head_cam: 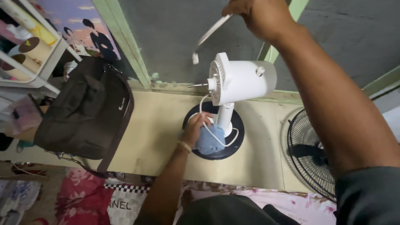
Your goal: The person wipes the exterior of a white portable fan with a blue cloth, rotating the unit to clean all sides. They then wipe the power cord and the base, and finally clean a black fan blade assembly with the same cloth.
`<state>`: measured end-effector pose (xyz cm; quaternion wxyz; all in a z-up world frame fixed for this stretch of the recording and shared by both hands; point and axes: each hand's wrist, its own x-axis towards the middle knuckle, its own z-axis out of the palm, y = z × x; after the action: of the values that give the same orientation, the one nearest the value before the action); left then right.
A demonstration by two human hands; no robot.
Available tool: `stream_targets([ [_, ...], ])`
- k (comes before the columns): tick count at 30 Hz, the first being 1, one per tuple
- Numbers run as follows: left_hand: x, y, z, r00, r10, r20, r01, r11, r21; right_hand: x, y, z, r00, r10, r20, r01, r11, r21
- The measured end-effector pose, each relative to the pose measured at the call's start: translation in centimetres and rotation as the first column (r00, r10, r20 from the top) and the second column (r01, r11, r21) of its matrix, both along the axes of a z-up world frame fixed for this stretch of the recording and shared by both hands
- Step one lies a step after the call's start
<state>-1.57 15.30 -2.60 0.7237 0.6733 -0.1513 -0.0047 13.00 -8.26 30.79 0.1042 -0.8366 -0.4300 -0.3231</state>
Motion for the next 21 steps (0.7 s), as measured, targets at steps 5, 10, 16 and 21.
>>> stream_targets([
  [5,0.9,-1.5,-1.4,0.993,0.061,-0.101,-0.061,0.998,0.004,0.4,1.5,0.0,0.992,0.123,-0.025,-0.124,0.991,-0.042],
  [10,1.5,-0.9,-3.5,0.966,0.229,-0.125,-0.229,0.973,0.008,-0.1,3.0,-0.1,0.976,0.167,-0.14,-0.172,0.985,-0.022],
  [16,2.2,0.6,-5.6,0.913,0.277,-0.298,-0.332,0.931,-0.152,0.5,5.0,0.5,0.976,0.182,-0.117,-0.185,0.983,-0.013],
  [21,2.1,1.2,-5.5,0.896,0.326,-0.301,-0.394,0.897,-0.202,1.1,6.7,0.7,0.945,0.29,-0.15,-0.274,0.954,0.12],
])
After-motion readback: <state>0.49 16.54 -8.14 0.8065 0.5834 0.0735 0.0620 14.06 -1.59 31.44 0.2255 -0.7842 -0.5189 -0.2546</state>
